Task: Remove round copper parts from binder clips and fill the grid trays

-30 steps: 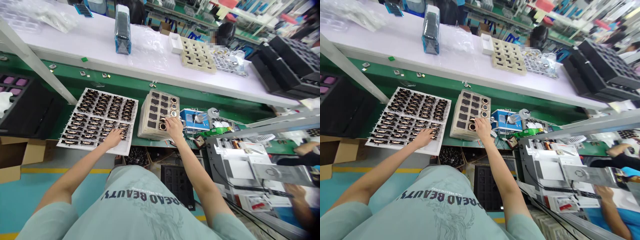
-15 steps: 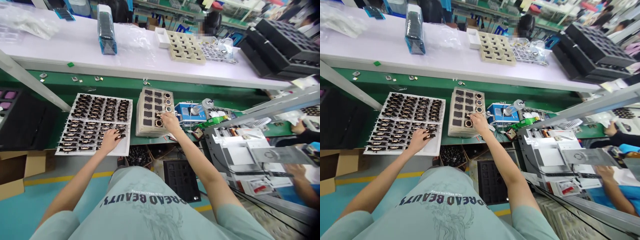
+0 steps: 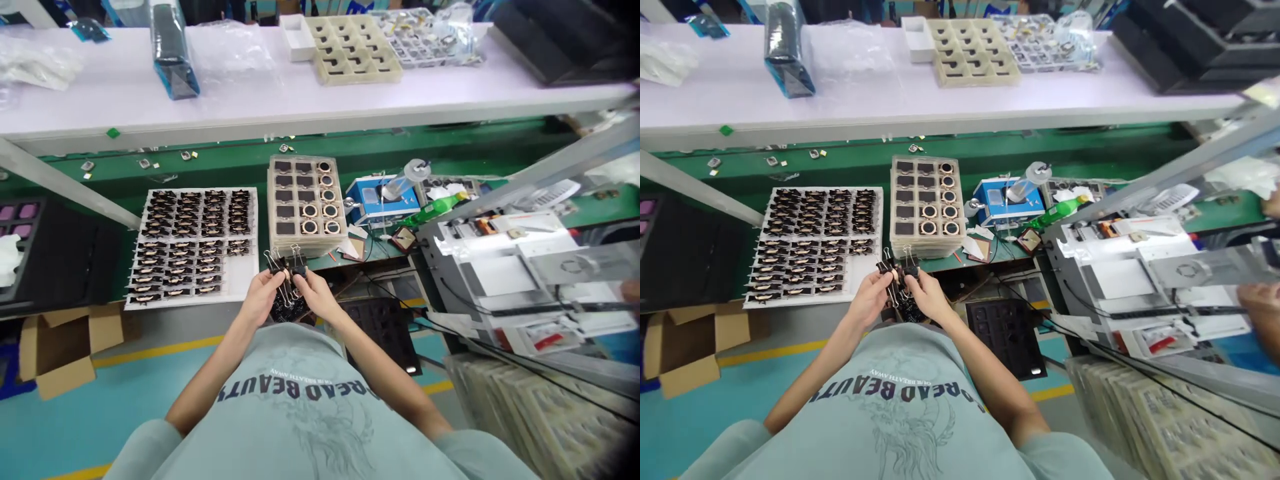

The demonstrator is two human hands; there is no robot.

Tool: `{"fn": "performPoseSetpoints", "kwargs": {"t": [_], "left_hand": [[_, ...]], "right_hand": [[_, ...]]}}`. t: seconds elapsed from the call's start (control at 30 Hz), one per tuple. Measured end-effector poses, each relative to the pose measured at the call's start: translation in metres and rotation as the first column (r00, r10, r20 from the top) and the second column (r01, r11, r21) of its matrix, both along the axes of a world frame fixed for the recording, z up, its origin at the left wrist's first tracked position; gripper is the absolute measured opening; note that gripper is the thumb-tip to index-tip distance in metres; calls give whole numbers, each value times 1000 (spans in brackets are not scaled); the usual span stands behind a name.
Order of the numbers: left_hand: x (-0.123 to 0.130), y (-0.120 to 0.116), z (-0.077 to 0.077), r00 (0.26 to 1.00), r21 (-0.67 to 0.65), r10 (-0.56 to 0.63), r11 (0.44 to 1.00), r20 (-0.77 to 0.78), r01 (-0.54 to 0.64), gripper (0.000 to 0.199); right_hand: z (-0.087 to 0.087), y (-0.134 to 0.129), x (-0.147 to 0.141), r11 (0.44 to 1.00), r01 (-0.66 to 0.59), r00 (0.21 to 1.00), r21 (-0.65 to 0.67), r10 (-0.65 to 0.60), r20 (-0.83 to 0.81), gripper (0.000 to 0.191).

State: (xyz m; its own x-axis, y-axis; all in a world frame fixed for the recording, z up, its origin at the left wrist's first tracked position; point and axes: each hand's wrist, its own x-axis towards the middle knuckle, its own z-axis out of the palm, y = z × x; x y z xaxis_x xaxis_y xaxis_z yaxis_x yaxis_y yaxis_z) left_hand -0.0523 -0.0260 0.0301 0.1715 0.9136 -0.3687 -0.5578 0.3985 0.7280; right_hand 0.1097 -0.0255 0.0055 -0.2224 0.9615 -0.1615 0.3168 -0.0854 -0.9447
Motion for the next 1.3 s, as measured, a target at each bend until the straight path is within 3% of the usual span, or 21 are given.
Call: {"fn": "performPoseSetpoints", "kwargs": {"t": [0.17, 0.43, 0.57, 0.7, 0.87, 1.0, 1.17, 1.23, 1.3], "left_hand": [[14, 4, -1, 990, 23, -16, 1000, -142, 20, 36], [49, 12, -6, 954, 25, -99, 994, -282, 111, 53], [54, 11, -6, 945, 1, -60, 998, -321, 63, 60], [55, 12, -9, 948, 15, 33, 999, -315, -30, 59], [57, 10, -16, 966, 15, 36, 999, -255, -33, 48], [59, 0, -25, 977, -79, -11, 997, -211, -6, 44], [55, -10, -36, 980, -185, -10, 982, -196, -27, 42], [48, -9, -40, 982, -195, 45, 977, -182, -81, 40], [36, -4, -44, 976, -184, 121, 971, -180, -154, 40]], "right_hand": [[3, -11, 27, 984, 34, 987, -176, -60, -146, 45], [23, -28, 51, 989, -43, 996, -138, 32, -79, 42], [24, -33, 55, 994, -61, 996, -94, 55, -67, 51], [15, -39, 57, 983, -37, 994, -178, 17, -112, 34], [-5, -43, 52, 985, -49, 970, -164, 8, -241, 39], [-11, -41, 36, 983, -48, 995, -175, 31, -96, 26], [-12, -52, 32, 970, -108, 992, -218, 118, 33, 32], [-22, -60, 38, 961, -85, 992, -263, 106, 65, 34], [-44, -64, 45, 950, -18, 992, -310, 56, 113, 31]]}}
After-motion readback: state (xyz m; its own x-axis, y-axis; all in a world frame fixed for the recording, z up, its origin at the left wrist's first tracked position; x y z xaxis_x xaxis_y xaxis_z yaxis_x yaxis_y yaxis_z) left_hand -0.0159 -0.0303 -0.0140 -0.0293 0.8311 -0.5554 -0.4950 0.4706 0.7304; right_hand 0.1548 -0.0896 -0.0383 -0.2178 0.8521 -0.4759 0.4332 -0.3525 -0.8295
